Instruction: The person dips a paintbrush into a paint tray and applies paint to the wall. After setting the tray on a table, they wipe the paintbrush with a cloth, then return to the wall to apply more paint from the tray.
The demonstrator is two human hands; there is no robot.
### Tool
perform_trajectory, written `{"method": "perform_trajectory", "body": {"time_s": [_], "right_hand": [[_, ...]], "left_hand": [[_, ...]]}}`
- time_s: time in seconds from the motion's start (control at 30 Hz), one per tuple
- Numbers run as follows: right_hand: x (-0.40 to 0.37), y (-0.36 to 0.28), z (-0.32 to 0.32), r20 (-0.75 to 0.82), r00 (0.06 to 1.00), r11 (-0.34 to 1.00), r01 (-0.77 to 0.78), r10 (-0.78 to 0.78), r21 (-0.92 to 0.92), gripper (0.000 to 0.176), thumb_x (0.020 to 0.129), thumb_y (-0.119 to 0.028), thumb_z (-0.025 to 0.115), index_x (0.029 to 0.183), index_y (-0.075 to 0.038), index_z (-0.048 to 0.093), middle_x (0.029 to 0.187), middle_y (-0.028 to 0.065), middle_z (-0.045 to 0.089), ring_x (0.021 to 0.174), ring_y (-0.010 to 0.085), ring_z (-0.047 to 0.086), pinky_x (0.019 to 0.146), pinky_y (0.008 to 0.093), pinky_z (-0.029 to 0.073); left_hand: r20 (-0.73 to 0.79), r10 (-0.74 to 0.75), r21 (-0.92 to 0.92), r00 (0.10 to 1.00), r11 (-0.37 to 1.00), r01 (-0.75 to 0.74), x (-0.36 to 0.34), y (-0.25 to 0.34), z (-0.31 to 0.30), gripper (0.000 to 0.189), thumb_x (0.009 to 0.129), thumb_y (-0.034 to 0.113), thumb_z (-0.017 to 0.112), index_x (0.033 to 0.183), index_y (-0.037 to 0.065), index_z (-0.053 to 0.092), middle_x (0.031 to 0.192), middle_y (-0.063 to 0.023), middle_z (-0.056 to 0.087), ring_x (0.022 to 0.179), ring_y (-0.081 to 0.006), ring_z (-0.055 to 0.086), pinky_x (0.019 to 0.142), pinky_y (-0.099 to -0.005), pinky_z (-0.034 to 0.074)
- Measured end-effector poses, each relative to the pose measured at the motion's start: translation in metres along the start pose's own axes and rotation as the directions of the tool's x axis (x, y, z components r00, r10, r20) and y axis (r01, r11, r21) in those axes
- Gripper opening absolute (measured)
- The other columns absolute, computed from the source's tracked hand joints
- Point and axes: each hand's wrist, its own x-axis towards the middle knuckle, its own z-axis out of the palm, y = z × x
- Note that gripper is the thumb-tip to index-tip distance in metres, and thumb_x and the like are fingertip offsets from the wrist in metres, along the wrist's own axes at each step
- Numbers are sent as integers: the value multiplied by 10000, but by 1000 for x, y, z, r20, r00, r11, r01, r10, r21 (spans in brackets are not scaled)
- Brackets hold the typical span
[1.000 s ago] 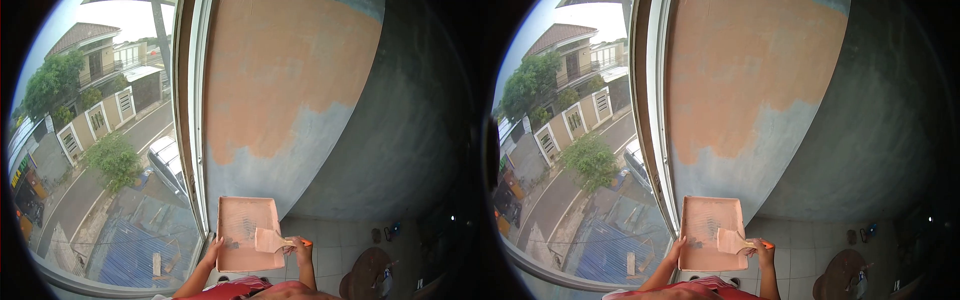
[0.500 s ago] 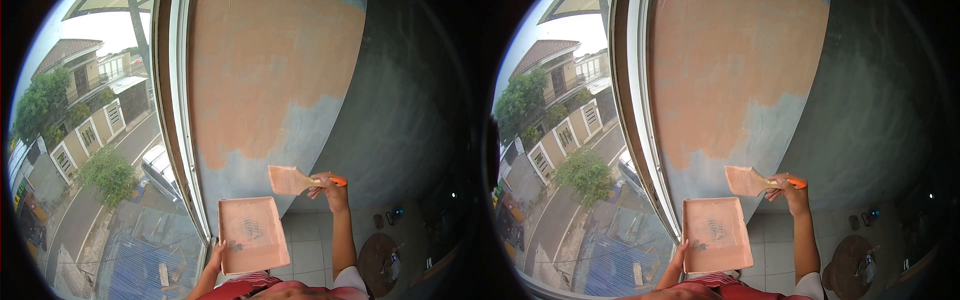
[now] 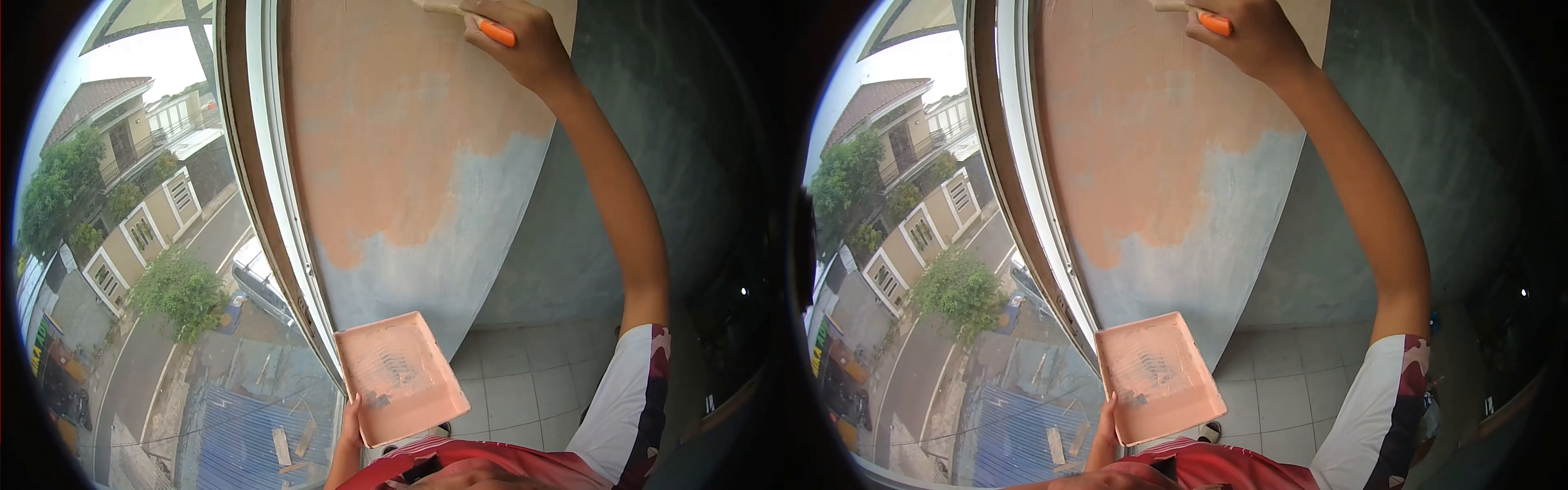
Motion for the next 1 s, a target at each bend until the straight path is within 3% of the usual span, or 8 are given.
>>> {"method": "perform_trajectory", "body": {"time_s": [0.07, 0.13, 0.4, 0.6, 0.67, 0.87, 0.93, 1.0], "right_hand": [[-16, 12, 31, 246, 965, 980, -39, 87, -195, 113, 810, -97, 745, 835, -10, 677, 754, 121, 643, 696, 247, 672, 623, 357, 550], [-54, 3, 60, 288, 957, 986, 83, -38, -145, 200, 780, -99, 747, 734, -27, 566, 740, 127, 602, 708, 290, 654, 621, 382, 547], [-150, -80, 53, 554, 830, 996, -89, 62, 21, 243, 784, -123, 749, 728, -43, 527, 719, 113, 563, 645, 274, 608, 582, 389, 516], [-172, -113, 18, 605, 747, 873, -458, 274, 170, 101, 856, -99, 682, 802, -21, 649, 687, 111, 622, 629, 241, 636, 552, 340, 515], [-184, -122, 4, 779, 306, 152, -952, 547, 267, 171, 920, -133, 632, 919, 9, 728, 703, 113, 680, 595, 187, 663, 530, 283, 525], [-248, -172, -21, 819, 228, -151, -923, 527, 354, 296, 953, -203, 605, 980, 62, 734, 736, 134, 701, 591, 176, 690, 520, 269, 565], [-262, -191, -31, 831, 195, -228, -906, 522, 356, 307, 953, -213, 604, 988, 64, 733, 739, 140, 703, 592, 182, 693, 520, 277, 572], [-274, -205, -40, 817, 218, -293, -859, 534, 421, 319, 956, -226, 601, 992, 61, 735, 746, 147, 706, 585, 186, 690, 517, 281, 573]], "left_hand": [[-29, 26, 21, 999, 999, -25, -2, -3, 6, 577, 1008, 426, 568, 1421, 42, 448, 1275, -139, 607, 1144, -271, 627, 954, -405, 535], [-52, 55, 42, 997, 998, -52, 1, -1, 4, 582, 1007, 428, 569, 1422, 40, 446, 1276, -139, 603, 1139, -270, 628, 945, -403, 538], [5, 17, 55, 1000, 998, -17, 9, -3, -6, 552, 1023, 398, 551, 1436, 48, 441, 1283, -126, 594, 1152, -258, 609, 959, -397, 522], [33, 12, 88, 999, 996, -15, 16, -4, -17, 619, 1004, 431, 574, 1461, 40, 429, 1325, -130, 585, 1192, -268, 591, 1000, -402, 488], [-18, 44, 135, 999, 990, -41, 11, -2, -13, 621, 958, 518, 616, 1356, 51, 521, 1205, -102, 641, 1070, -247, 655, 914, -399, 550], [36, 50, 108, 998, 993, -54, 16, -1, -21, 569, 990, 480, 591, 1362, 57, 510, 1172, -98, 642, 1025, -223, 663, 856, -372, 573], [76, 32, 111, 997, 993, -41, 11, 4, -21, 662, 1000, 477, 569, 1469, 36, 415, 1334, -117, 588, 1206, -245, 592, 1018, -392, 487], [78, 26, 119, 997, 992, -35, 8, 6, -21, 662, 996, 480, 575, 1463, 37, 418, 1323, -116, 590, 1197, -239, 595, 1003, -390, 498]]}}
